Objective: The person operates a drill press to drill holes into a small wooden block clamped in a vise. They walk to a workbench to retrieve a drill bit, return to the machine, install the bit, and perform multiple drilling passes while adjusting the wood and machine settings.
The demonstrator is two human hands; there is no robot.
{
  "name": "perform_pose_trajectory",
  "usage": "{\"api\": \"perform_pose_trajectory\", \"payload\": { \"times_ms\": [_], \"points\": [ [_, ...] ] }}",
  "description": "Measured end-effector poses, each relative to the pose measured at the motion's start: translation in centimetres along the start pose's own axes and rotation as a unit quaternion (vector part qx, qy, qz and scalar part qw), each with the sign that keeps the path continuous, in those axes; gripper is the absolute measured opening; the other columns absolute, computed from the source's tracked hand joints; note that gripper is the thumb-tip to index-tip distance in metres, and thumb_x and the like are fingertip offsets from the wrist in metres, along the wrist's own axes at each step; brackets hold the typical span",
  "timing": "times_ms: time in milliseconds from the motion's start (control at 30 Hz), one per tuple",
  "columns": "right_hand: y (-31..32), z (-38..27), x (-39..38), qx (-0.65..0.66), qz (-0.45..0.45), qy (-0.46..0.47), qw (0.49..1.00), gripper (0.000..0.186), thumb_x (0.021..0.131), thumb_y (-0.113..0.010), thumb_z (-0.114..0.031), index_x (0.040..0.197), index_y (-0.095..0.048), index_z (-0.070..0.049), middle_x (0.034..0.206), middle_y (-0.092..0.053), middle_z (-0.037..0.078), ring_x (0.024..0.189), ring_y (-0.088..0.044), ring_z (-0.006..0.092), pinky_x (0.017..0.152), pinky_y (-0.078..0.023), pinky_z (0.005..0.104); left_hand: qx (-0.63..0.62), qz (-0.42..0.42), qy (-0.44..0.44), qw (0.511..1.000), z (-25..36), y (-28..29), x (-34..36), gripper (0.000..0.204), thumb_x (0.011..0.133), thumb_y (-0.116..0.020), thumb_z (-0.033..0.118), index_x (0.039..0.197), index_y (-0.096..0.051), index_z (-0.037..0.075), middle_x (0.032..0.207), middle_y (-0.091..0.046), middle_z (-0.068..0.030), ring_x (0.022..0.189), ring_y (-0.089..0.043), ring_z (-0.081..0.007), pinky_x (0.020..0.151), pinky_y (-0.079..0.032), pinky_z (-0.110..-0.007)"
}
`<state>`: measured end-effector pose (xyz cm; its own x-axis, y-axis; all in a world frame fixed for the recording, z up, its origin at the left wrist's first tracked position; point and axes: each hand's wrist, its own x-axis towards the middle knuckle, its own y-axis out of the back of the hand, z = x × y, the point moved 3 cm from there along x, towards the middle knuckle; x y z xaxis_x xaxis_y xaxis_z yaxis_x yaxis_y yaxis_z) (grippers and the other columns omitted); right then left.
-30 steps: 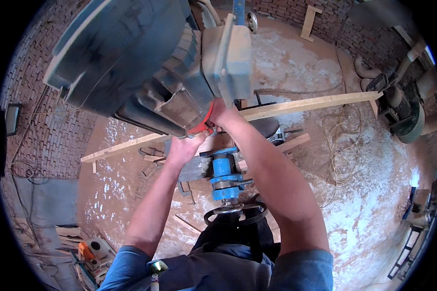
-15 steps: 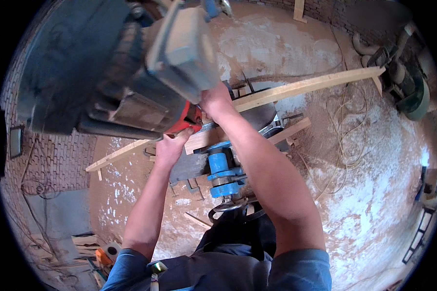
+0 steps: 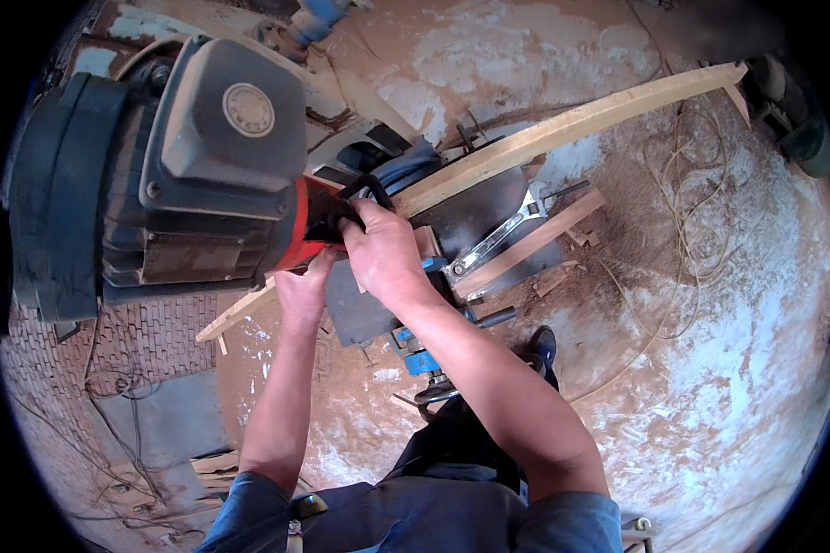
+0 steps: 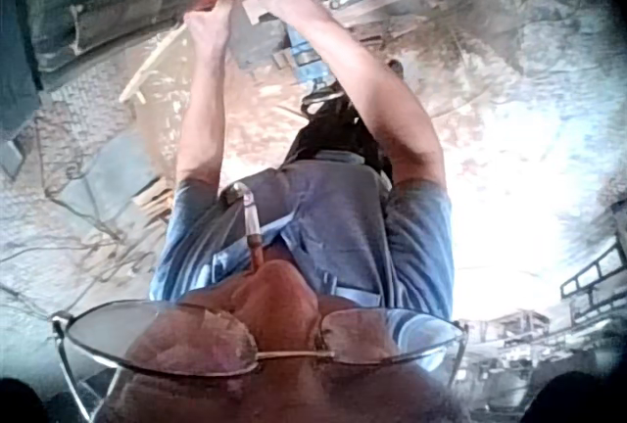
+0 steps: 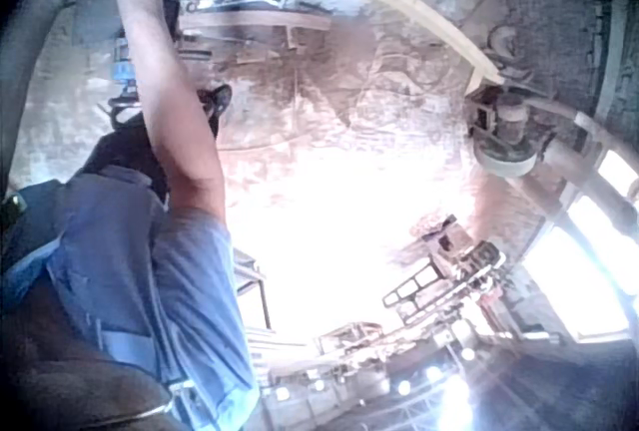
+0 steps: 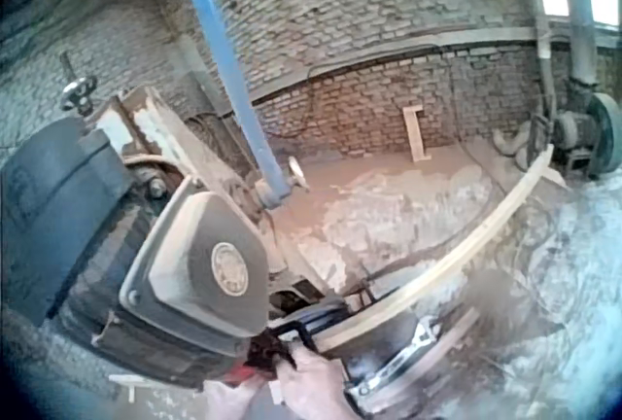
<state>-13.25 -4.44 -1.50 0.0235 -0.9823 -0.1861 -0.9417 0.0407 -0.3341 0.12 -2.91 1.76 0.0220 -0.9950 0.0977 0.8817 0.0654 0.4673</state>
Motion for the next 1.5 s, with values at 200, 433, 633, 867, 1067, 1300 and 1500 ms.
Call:
{"api": "perform_pose_trajectory", "payload": {
  "times_ms": [200,433,633,867,1067,1300,1500],
  "points": [
    [-0.4,-0.2,-0.2,-0.088,0.031,0.033,0.995,0.026,0.087,-0.055,-0.013,0.11,-0.06,-0.002,0.092,-0.066,0.014,0.084,-0.062,0.0161,0.08,-0.047,0.0285,-0.044,0.028,-0.04,0.998,-0.2,-0.5,-0.1,0.033,0.076,-0.071,0.008,0.105,-0.058,-0.003,0.097,-0.065,-0.0102,0.088,-0.061,-0.0188,0.081,-0.047,-0.031],
    [-1.1,-0.6,0.1,-0.103,0.04,0.087,0.99,0.025,0.089,-0.05,-0.013,0.11,-0.058,-0.001,0.093,-0.065,0.019,0.089,-0.063,0.0283,0.08,-0.047,0.0351,-0.008,0.044,-0.033,0.998,-0.7,-0.1,-0.3,0.032,0.076,-0.07,0.009,0.103,-0.058,-0.003,0.1,-0.063,-0.0105,0.089,-0.06,-0.0179,0.081,-0.047,-0.032],
    [-1.1,-3.3,0.7,-0.169,-0.03,0.095,0.981,0.024,0.088,-0.045,-0.014,0.105,-0.055,0.0,0.095,-0.06,0.027,0.096,-0.055,0.0439,0.08,-0.045,0.0449,0.017,0.037,-0.031,0.999,0.3,0.0,-0.3,0.029,0.076,-0.068,0.008,0.101,-0.059,-0.003,0.097,-0.062,-0.0099,0.088,-0.06,-0.019,0.081,-0.046,-0.033],
    [-1.8,-2.1,2.2,-0.291,-0.028,0.059,0.954,0.033,0.083,-0.048,-0.011,0.114,-0.045,-0.001,0.096,-0.058,0.031,0.097,-0.053,0.0465,0.079,-0.043,0.0493,0.007,0.074,-0.036,0.997,-0.9,-0.2,-0.6,0.026,0.075,-0.067,0.009,0.097,-0.061,-0.002,0.095,-0.064,-0.0103,0.087,-0.06,-0.0186,0.081,-0.046,-0.032],
    [-1.7,-2.0,4.0,-0.349,-0.044,0.021,0.936,0.032,0.082,-0.052,-0.012,0.111,-0.051,0.0,0.1,-0.058,0.03,0.099,-0.054,0.0439,0.083,-0.046,0.0451,0.025,0.052,-0.027,0.998,-0.3,-0.5,-0.5,0.024,0.073,-0.067,0.008,0.092,-0.059,-0.003,0.092,-0.062,-0.0078,0.081,-0.057,-0.0154,0.077,-0.046,-0.031],
    [-2.7,-4.6,4.3,-0.57,-0.161,0.028,0.805,0.031,0.076,-0.062,-0.014,0.104,-0.06,-0.001,0.105,-0.061,0.023,0.1,-0.057,0.0371,0.085,-0.048,0.0399,-0.036,0.016,-0.062,0.997,0.9,-0.2,-0.1,0.029,0.073,-0.068,0.019,0.094,-0.061,0.002,0.091,-0.064,-0.0111,0.085,-0.059,-0.0245,0.081,-0.046,-0.037],
    [0.4,1.8,8.8,-0.674,-0.256,0.091,0.687,0.023,0.073,-0.065,-0.026,0.081,-0.069,-0.005,0.076,-0.067,0.015,0.078,-0.066,0.0253,0.071,-0.051,0.036,0.073,-0.037,0.016,0.996,-2.0,-0.1,-0.3,0.033,0.075,-0.067,0.021,0.102,-0.062,0.003,0.096,-0.066,-0.0126,0.09,-0.062,-0.0268,0.08,-0.048,-0.037]
  ]
}}
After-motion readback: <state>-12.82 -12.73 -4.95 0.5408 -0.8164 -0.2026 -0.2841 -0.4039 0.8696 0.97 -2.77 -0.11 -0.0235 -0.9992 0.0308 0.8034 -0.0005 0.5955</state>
